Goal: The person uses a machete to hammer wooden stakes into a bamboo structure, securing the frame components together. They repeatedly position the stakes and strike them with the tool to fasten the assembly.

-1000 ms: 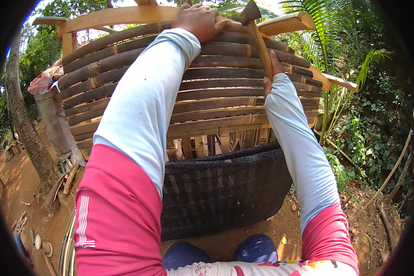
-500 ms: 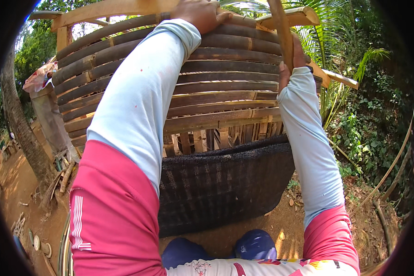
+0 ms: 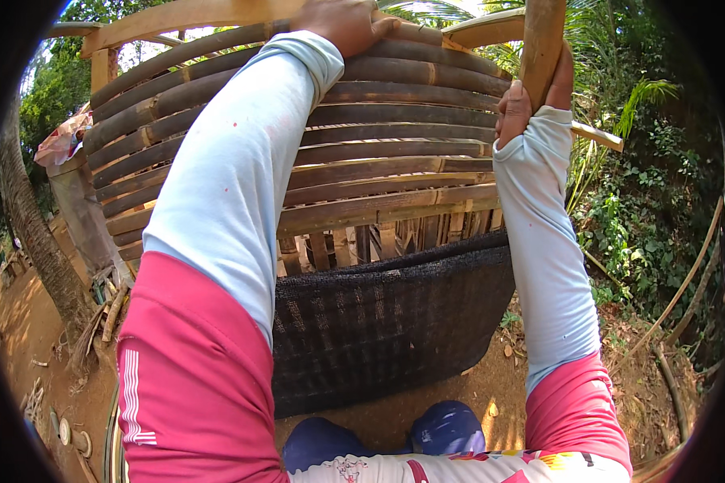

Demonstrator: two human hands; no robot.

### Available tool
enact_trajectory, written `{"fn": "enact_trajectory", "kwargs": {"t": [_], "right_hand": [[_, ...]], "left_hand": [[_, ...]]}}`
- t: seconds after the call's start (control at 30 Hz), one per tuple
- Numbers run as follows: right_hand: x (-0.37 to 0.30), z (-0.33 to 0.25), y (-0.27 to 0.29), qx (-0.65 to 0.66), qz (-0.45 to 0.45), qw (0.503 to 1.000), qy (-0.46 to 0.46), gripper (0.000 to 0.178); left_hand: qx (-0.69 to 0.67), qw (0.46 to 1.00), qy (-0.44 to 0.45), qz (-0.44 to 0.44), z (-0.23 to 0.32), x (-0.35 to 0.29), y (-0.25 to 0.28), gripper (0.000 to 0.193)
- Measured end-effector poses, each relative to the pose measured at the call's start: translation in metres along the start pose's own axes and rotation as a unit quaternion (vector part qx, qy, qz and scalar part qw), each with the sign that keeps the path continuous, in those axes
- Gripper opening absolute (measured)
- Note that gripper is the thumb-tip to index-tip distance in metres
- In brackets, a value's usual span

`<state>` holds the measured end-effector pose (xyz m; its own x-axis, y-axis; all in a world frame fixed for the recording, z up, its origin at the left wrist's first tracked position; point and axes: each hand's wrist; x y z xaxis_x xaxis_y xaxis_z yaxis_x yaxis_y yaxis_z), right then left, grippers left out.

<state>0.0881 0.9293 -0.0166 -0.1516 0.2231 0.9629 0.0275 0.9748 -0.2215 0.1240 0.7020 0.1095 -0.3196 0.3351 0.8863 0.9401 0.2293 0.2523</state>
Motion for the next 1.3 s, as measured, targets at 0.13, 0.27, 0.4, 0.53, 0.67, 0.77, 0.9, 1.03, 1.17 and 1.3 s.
{"fn": "enact_trajectory", "kwargs": {"t": [0.13,0.27,0.4,0.53,0.67,0.77,0.9,1.03,1.17,1.3], "right_hand": [[0.000,0.027,-0.009,-0.067,-0.049,0.996,-0.032,0.064],[-0.008,0.005,0.000,-0.002,-0.019,0.999,-0.036,0.064],[-0.021,0.017,-0.008,-0.027,-0.041,0.999,-0.011,0.064],[-0.025,0.033,-0.013,-0.069,-0.099,0.989,-0.080,0.064],[-0.009,0.001,0.004,-0.017,-0.054,0.997,-0.061,0.064],[-0.009,-0.001,0.008,-0.013,-0.039,0.999,-0.025,0.065],[-0.023,0.009,-0.003,-0.058,-0.077,0.992,-0.078,0.064],[-0.027,0.011,-0.006,-0.080,-0.079,0.986,-0.121,0.062],[-0.027,0.028,-0.013,-0.050,-0.042,0.998,-0.023,0.060],[-0.037,0.026,-0.012,-0.067,-0.106,0.979,-0.160,0.061]], "left_hand": [[-0.023,0.999,0.000,0.032,0.008,0.002,-0.001,0.053],[-0.012,1.000,-0.005,-0.006,-0.001,-0.006,0.006,0.052],[-0.028,1.000,-0.007,0.004,0.002,-0.002,0.003,0.052],[-0.032,0.999,0.004,-0.007,0.012,-0.003,0.014,0.052],[-0.003,1.000,-0.004,0.015,0.000,-0.001,-0.003,0.053],[-0.010,1.000,-0.004,0.014,0.005,0.001,0.000,0.053],[-0.016,1.000,0.002,0.015,0.007,-0.001,0.006,0.054],[-0.023,0.999,0.003,0.027,0.008,-0.004,0.005,0.055],[-0.007,1.000,0.000,0.013,0.006,0.001,0.001,0.055],[-0.018,1.000,0.001,0.013,0.003,0.001,-0.004,0.055]]}}
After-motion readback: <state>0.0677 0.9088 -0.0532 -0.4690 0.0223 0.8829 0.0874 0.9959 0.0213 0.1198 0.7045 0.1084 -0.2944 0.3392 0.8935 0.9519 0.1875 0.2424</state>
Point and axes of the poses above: each hand's wrist, its own x-axis towards the middle knuckle, its own y-axis out of the back of the hand, z = x × y, and after that the axes turned 4 degrees about z, right-handed
